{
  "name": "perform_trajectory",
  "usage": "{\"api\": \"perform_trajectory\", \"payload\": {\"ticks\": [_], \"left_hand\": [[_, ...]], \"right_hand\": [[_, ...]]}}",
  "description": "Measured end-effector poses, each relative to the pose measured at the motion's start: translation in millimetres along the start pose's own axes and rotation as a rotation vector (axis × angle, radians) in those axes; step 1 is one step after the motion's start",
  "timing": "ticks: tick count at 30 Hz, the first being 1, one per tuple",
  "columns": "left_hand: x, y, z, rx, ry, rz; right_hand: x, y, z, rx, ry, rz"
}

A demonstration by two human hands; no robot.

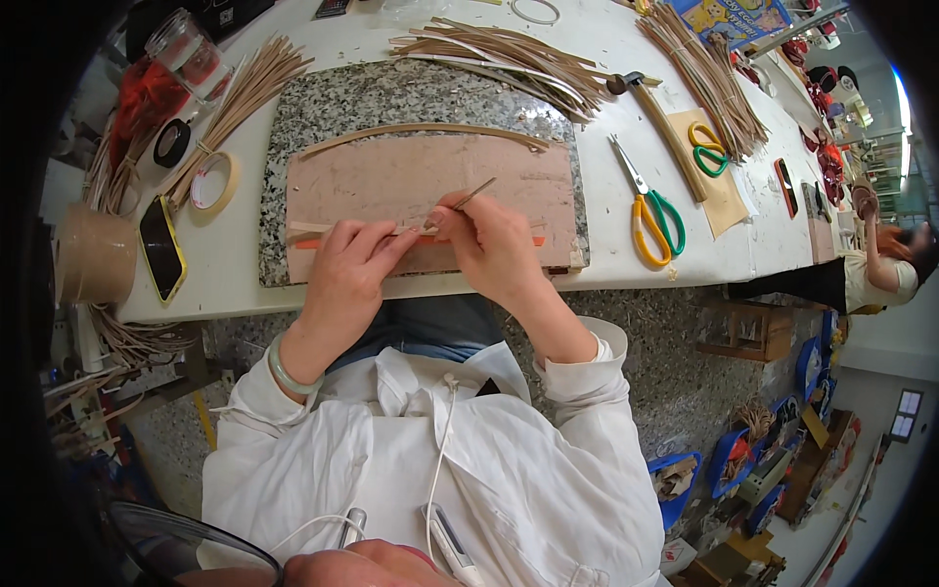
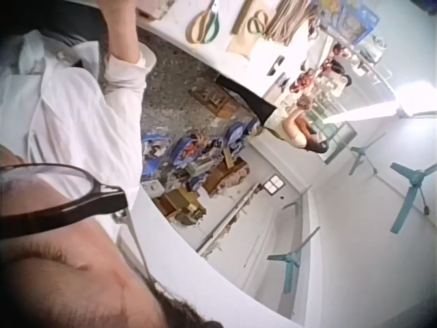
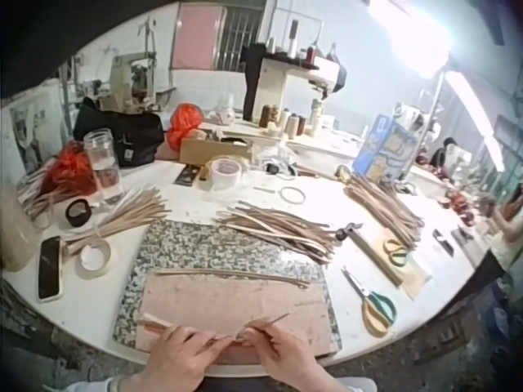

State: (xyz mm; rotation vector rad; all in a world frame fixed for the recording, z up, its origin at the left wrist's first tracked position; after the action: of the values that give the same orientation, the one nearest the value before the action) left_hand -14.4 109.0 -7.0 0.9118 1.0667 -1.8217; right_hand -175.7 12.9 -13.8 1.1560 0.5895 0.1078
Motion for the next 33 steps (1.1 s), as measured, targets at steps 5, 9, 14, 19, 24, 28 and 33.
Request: {"api": "perform_trajectory", "payload": {"ticks": [5, 9, 14, 19, 24, 28, 33], "left_hand": [[0.2, 0.6, -6.4, -0.043, -0.105, -0.071], [3.3, 3.8, -10.4, -0.044, -0.111, -0.036], [-5.3, 3.3, -10.9, -0.049, -0.045, 0.014], [-9.9, 5.5, -12.0, -0.088, -0.103, -0.047], [-7.1, 11.9, -16.8, -0.089, -0.086, -0.056], [-14.6, 13.0, -18.4, -0.077, -0.053, 0.07], [-20.0, 19.7, -21.2, -0.1, -0.109, -0.001]], "right_hand": [[10.3, -4.6, 0.9, -0.091, 0.01, -0.09], [8.6, -1.7, 1.8, -0.059, 0.043, -0.102], [15.7, 0.2, -1.3, -0.006, -0.005, 0.076], [24.2, -3.4, -1.2, -0.116, -0.011, -0.09], [23.5, 2.6, 2.0, -0.08, 0.027, -0.087], [32.6, 7.4, 2.5, -0.062, -0.011, 0.031], [42.4, 7.7, 3.7, -0.134, -0.016, -0.063]]}}
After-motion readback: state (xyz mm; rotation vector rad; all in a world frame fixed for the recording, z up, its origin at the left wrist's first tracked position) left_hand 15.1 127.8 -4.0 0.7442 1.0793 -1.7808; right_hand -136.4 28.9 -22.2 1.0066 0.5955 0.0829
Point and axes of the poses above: each hand's wrist, its own z-axis towards the middle knuckle, its own x-axis out of the palm, y = z × x, the point moved 3 cm from there along z, towards the middle knuckle
